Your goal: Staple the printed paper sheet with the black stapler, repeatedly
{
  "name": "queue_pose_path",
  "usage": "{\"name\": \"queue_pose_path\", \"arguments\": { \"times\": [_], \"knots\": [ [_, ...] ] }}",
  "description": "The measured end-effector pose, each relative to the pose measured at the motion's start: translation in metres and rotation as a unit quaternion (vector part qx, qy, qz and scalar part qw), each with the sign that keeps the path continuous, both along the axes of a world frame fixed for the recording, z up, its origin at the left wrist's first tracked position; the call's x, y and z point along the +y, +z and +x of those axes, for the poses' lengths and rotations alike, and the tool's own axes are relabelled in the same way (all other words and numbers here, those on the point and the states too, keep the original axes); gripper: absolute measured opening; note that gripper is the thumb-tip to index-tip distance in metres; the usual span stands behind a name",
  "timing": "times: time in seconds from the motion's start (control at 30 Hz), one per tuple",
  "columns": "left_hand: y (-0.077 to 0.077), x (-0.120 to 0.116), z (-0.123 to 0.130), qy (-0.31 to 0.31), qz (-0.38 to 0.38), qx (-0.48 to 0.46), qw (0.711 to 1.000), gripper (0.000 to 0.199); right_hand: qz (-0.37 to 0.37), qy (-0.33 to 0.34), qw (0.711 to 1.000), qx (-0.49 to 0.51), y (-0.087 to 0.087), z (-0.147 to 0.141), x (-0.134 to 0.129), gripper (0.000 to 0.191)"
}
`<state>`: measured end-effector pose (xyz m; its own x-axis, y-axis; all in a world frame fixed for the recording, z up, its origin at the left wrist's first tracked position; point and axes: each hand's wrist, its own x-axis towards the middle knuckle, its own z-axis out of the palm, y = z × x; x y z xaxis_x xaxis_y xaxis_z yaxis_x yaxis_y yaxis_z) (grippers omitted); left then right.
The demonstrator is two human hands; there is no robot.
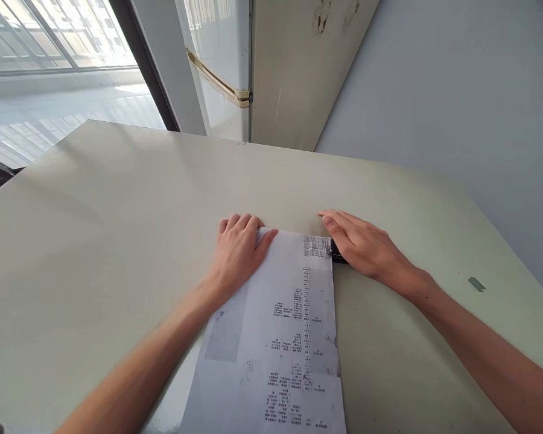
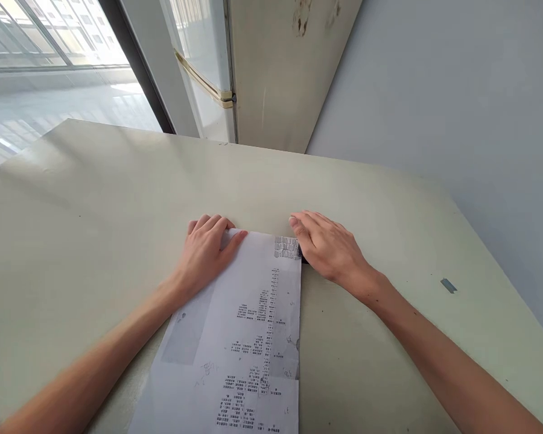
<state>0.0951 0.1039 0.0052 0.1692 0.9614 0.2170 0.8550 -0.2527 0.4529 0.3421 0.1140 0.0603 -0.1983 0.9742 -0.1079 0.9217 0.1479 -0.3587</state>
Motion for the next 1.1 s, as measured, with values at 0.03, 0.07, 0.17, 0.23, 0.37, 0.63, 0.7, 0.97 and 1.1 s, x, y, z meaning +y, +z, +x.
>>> {"name": "queue_pose_path", "arguments": {
  "times": [0.03,0.07,0.17,0.23,0.37,0.63,0.7,0.97,1.1],
  "knots": [
    [0.0,0.0,0.0,0.001,0.0,0.0,1.0,0.028,-0.002,-0.003,1.0,0.0,-0.001,0.0,0.0,0.054],
    [0.0,0.0,0.0,0.001,0.0,0.0,1.0,0.028,-0.003,-0.006,1.0,0.0,-0.001,0.0,0.0,0.054],
    [0.001,-0.001,0.001,0.003,-0.001,0.001,1.0,0.028,0.008,-0.006,1.0,-0.001,-0.003,-0.001,0.0,0.053],
    [0.001,-0.001,0.001,0.003,-0.003,0.003,1.0,0.028,0.014,-0.001,1.0,-0.002,-0.003,-0.002,0.0,0.052],
    [0.001,-0.001,0.001,0.003,-0.007,0.002,1.0,0.029,-0.006,-0.012,1.0,-0.015,-0.002,-0.004,-0.001,0.051],
    [0.0,-0.001,0.001,0.003,-0.003,-0.001,1.0,0.029,0.007,-0.008,0.999,-0.047,-0.005,-0.008,-0.001,0.049],
    [0.001,-0.001,0.001,0.002,-0.003,0.004,1.0,0.029,0.007,-0.004,0.998,-0.066,-0.008,-0.008,0.0,0.05],
    [0.0,-0.001,0.0,0.0,0.008,0.007,1.0,0.029,0.059,0.041,0.984,-0.162,-0.023,-0.01,0.002,0.053],
    [-0.001,0.0,-0.001,-0.002,0.007,0.004,1.0,0.029,0.061,0.047,0.98,-0.185,-0.024,-0.016,0.002,0.055]
  ]
}}
